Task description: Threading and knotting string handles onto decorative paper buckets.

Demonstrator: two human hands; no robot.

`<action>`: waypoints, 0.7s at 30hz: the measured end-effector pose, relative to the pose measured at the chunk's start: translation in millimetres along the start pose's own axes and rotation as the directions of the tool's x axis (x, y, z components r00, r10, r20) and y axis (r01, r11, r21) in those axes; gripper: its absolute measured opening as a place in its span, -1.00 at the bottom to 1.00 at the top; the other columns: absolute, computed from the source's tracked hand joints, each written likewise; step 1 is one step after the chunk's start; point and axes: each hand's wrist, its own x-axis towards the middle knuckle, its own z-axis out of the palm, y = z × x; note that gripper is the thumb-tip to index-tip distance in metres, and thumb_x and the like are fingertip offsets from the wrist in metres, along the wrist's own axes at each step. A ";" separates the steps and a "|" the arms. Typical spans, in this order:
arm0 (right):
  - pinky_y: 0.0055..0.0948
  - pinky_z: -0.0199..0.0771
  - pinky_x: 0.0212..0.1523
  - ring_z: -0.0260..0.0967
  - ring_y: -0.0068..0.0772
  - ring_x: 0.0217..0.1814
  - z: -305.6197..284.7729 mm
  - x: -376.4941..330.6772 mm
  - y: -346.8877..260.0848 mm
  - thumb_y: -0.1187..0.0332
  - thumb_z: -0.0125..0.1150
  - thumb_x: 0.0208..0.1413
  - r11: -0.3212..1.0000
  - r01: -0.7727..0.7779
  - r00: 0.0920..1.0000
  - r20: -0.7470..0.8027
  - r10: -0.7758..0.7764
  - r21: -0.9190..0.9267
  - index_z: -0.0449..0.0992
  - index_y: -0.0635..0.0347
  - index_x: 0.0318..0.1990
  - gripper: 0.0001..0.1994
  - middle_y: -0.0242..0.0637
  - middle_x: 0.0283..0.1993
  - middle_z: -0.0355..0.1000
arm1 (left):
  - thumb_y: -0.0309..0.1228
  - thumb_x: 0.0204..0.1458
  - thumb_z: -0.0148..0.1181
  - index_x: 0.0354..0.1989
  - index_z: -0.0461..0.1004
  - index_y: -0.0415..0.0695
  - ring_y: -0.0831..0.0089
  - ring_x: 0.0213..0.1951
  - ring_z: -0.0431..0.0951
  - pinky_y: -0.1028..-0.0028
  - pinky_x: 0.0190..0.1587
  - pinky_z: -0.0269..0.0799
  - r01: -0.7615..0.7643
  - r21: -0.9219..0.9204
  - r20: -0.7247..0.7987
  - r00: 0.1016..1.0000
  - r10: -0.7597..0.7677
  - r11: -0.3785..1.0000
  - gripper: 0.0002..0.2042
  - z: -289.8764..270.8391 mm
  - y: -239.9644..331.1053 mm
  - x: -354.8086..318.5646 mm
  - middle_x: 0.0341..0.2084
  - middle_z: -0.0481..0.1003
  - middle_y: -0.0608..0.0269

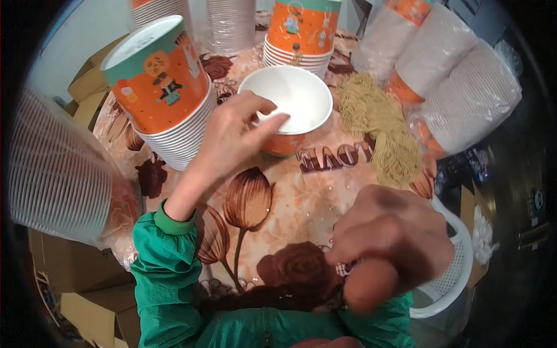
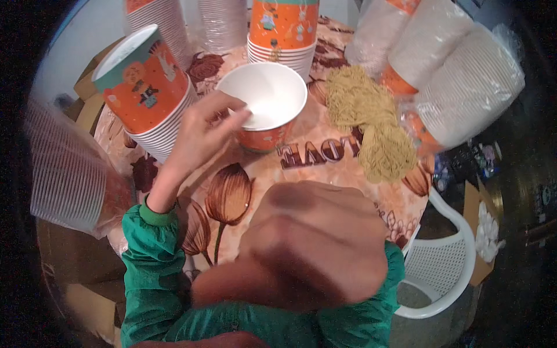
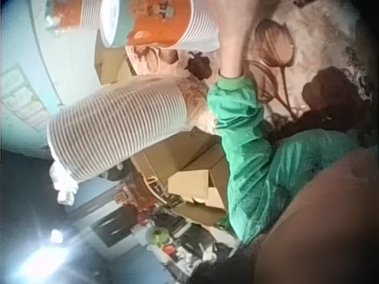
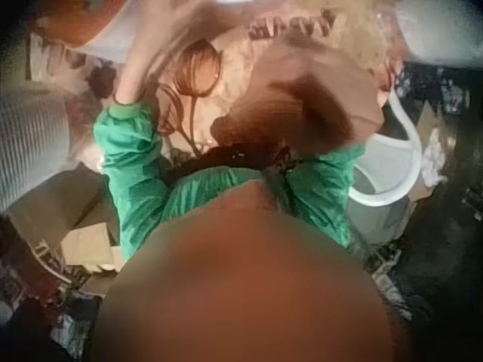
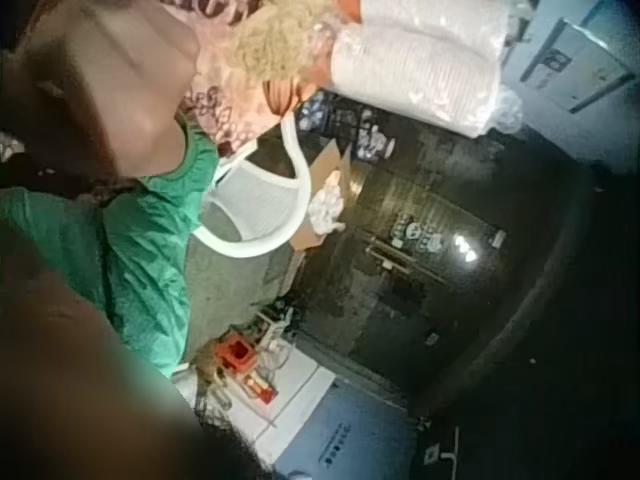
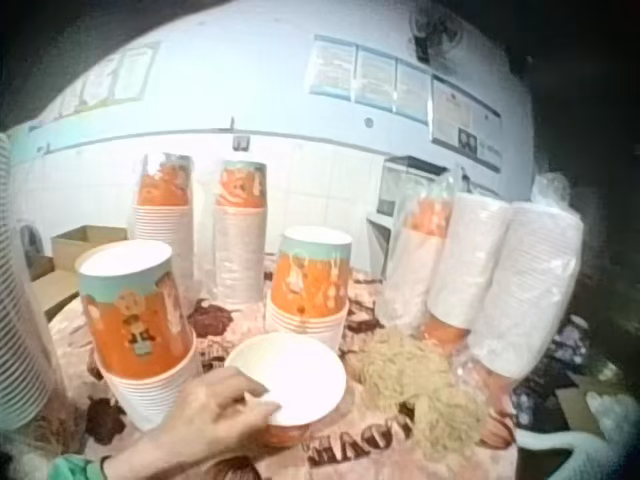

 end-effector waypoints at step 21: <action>-0.50 0.31 -0.65 0.35 -0.49 -0.63 -5.5 -9.7 -7.2 0.37 0.44 -0.09 0.999 -0.015 0.996 -0.089 0.011 -0.052 0.59 0.14 -0.36 -0.85 -0.28 -0.49 0.48 | -0.26 0.22 0.24 0.19 0.40 -0.34 0.33 0.08 0.50 0.42 0.14 0.39 0.170 -0.030 -0.197 0.965 -0.173 0.985 -0.52 24.2 -25.1 1.0 0.05 0.50 0.02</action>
